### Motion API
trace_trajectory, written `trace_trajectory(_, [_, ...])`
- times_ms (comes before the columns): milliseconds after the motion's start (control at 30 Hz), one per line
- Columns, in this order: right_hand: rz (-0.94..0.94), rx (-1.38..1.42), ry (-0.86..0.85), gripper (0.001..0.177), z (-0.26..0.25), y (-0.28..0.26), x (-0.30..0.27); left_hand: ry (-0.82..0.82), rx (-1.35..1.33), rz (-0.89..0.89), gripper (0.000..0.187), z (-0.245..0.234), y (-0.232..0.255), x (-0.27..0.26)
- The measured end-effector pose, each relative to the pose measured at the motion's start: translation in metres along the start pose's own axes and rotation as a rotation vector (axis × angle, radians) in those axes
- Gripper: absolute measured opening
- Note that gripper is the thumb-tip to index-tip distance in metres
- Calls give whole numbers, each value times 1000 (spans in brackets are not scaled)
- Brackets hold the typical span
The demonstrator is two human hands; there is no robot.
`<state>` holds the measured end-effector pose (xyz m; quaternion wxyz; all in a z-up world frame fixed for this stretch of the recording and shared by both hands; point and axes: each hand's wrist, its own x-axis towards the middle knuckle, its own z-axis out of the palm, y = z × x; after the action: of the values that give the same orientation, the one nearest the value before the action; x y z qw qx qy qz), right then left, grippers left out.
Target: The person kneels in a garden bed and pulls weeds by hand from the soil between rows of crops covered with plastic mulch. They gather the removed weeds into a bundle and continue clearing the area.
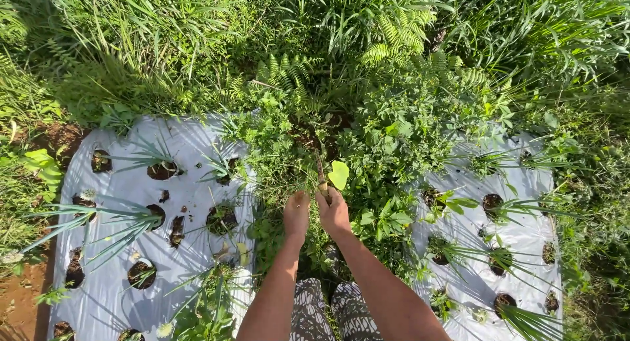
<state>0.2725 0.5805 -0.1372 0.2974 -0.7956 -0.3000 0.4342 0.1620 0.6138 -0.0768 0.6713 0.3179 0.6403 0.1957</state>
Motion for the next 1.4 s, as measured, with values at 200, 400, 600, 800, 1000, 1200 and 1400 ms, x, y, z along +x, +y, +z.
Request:
trace_trajectory(200, [133,134,-8,33,-13,-2,-21,-141,105,50,39,16,-41,-14])
trace_trajectory(400, [191,174,-74,42,-38,-18,-48,-298,100,217,43,25,-27,-53])
trace_trajectory(600, [202,240,-128,62,-69,-4,-55,-322,160,137,34,30,-55,-33])
trace_trajectory(800, [229,293,57,40,-103,44,-76,-238,392,119,22,39,-66,-31])
trace_trajectory(1000, [182,290,272,30,-114,85,-114,-352,761,34,63,56,-31,-79])
trace_trajectory(1200, [324,327,414,25,-116,92,-186,-537,720,123,34,56,-46,-96])
trace_trajectory(1400, [407,480,506,29,-97,118,-245,-687,599,196,30,47,-77,-95])
